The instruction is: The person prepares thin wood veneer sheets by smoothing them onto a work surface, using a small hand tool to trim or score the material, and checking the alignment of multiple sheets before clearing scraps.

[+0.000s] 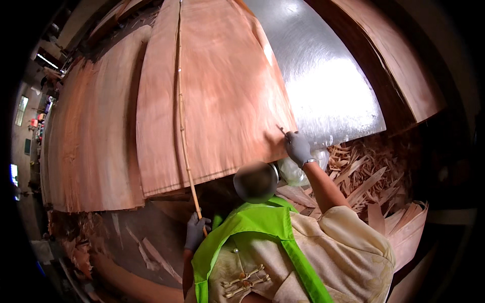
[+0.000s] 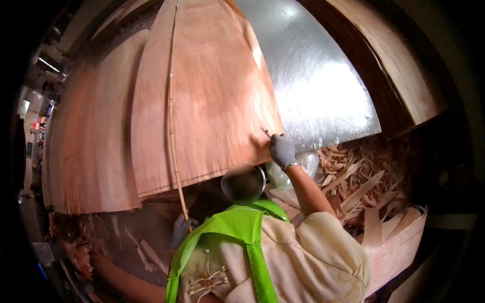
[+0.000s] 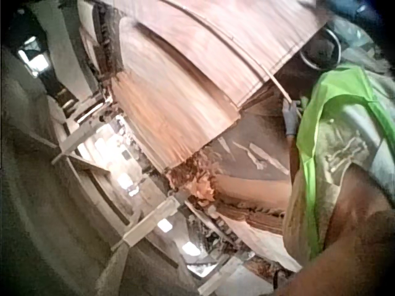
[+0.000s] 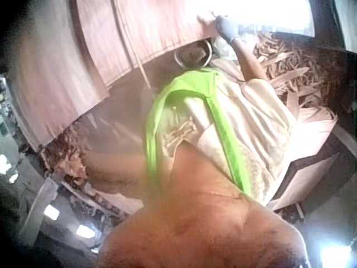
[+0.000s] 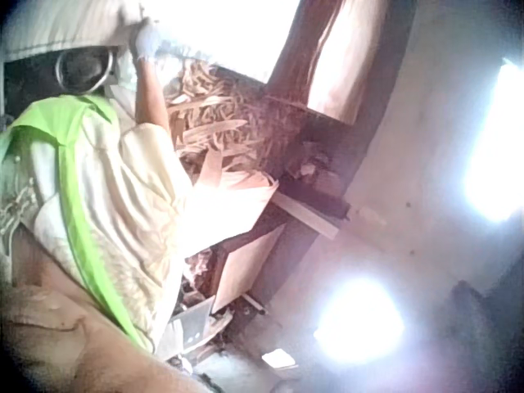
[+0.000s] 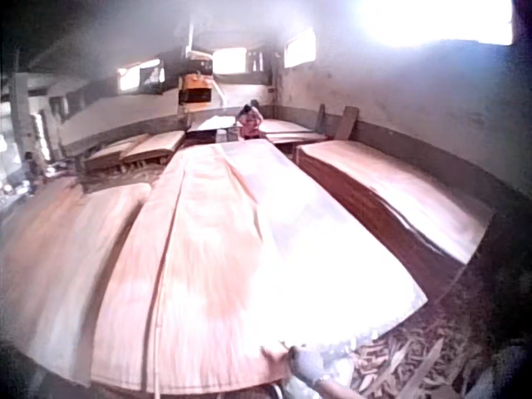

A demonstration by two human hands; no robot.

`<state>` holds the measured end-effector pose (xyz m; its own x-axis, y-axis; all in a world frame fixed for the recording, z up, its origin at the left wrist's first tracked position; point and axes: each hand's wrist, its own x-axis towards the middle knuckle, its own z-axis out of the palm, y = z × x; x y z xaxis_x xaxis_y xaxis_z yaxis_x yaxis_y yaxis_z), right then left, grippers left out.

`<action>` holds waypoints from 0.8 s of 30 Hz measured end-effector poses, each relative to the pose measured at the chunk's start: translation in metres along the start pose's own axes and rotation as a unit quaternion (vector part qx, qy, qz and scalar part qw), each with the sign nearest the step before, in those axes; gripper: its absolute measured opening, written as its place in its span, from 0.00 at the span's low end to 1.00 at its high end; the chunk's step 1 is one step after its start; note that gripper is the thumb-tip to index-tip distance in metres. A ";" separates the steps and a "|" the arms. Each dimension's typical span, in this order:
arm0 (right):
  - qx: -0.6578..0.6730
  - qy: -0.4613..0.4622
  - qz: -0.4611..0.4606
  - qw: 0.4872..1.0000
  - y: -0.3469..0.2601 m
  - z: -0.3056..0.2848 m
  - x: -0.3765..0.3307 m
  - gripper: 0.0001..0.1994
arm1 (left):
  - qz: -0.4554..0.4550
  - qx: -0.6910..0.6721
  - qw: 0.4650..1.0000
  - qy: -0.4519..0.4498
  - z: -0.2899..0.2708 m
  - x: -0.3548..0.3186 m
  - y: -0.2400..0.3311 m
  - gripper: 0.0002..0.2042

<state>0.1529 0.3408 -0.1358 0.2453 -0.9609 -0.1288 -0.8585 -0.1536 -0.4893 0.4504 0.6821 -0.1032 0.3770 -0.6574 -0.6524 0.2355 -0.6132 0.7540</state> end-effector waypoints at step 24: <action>-0.055 -0.025 0.194 0.979 -0.004 0.010 0.035 0.15 | 0.047 -0.034 0.996 -0.070 -0.079 0.048 -0.033 0.20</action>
<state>0.1700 0.3100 -0.1472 -0.0898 -0.9397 -0.3301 -0.9343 0.1944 -0.2990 0.5313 0.7054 -0.1529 0.2722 -0.7683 -0.5793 0.2666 -0.5182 0.8126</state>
